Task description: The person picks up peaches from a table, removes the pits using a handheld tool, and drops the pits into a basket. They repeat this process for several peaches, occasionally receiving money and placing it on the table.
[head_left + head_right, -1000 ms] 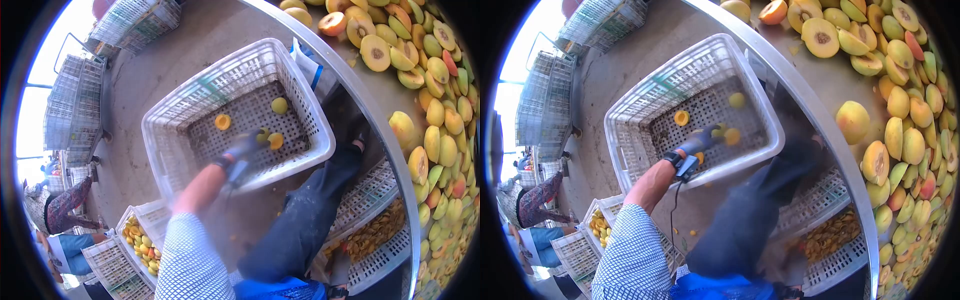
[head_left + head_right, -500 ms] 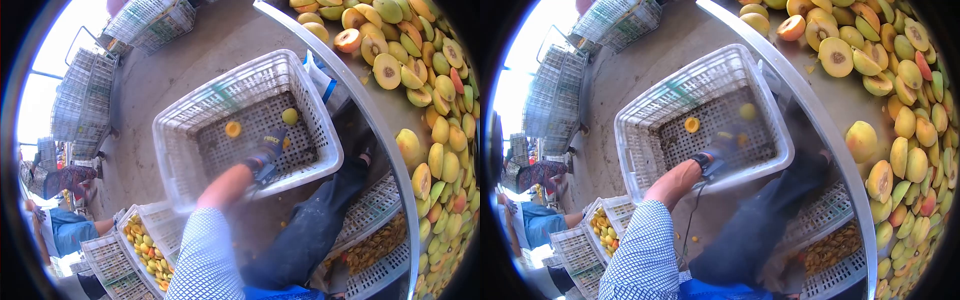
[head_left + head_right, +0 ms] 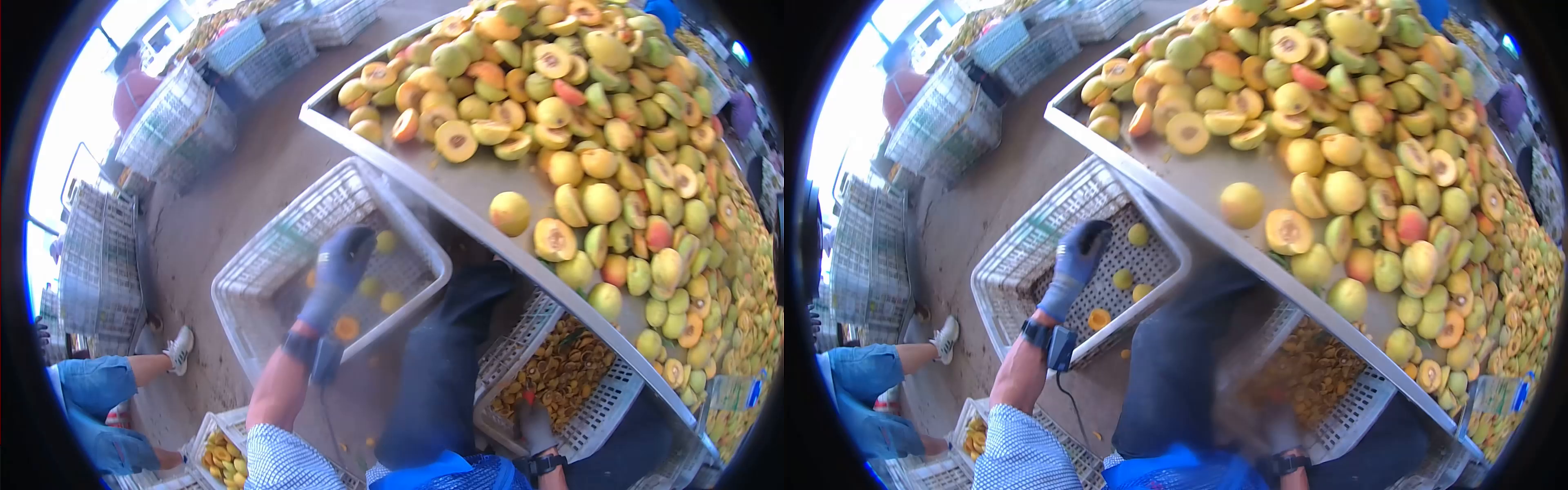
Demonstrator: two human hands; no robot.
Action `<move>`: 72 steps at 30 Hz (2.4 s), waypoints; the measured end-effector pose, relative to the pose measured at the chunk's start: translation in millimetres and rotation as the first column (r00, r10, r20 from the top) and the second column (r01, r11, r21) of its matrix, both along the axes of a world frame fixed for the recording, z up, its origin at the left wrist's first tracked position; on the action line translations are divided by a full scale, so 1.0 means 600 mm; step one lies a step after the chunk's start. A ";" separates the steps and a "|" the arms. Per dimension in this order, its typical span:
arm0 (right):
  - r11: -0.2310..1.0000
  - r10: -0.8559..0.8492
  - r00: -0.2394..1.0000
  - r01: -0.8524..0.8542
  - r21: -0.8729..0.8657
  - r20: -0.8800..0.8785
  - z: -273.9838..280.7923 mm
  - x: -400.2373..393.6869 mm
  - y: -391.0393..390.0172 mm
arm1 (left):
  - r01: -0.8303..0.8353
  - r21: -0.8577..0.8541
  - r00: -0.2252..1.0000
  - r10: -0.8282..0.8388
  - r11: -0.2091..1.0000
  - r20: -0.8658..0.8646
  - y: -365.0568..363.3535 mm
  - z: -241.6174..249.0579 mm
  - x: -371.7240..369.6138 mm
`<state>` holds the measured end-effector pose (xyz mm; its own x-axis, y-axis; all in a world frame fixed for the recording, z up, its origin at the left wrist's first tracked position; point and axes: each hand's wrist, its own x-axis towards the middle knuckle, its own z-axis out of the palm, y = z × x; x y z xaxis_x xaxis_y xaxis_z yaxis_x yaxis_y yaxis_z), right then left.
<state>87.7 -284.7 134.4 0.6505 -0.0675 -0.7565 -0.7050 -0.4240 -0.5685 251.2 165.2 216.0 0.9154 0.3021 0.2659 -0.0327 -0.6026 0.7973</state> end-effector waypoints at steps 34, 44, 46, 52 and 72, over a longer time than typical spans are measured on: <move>0.974 0.139 0.597 -0.225 -0.001 0.790 0.334 0.041 0.068 | 0.269 -0.835 0.909 -0.414 0.481 0.054 -0.443 0.171 -0.143; 0.941 0.324 0.623 -0.137 -0.308 0.712 0.313 0.053 0.063 | 0.322 -0.789 0.901 -0.424 0.523 0.086 -0.474 0.132 -0.141; 0.932 0.352 0.648 -0.180 -0.314 0.675 0.307 0.054 0.056 | 0.403 -0.677 0.881 -0.461 0.615 0.106 -0.470 0.123 -0.136; 0.946 0.324 0.436 -0.158 -0.283 0.840 0.236 0.057 0.060 | 0.283 -0.739 0.805 -0.570 0.611 -0.162 -0.460 0.158 -0.126; 0.979 0.061 0.743 -0.176 0.106 0.667 0.292 0.028 0.054 | 0.298 -0.812 0.906 -0.418 0.502 0.074 -0.501 0.144 -0.146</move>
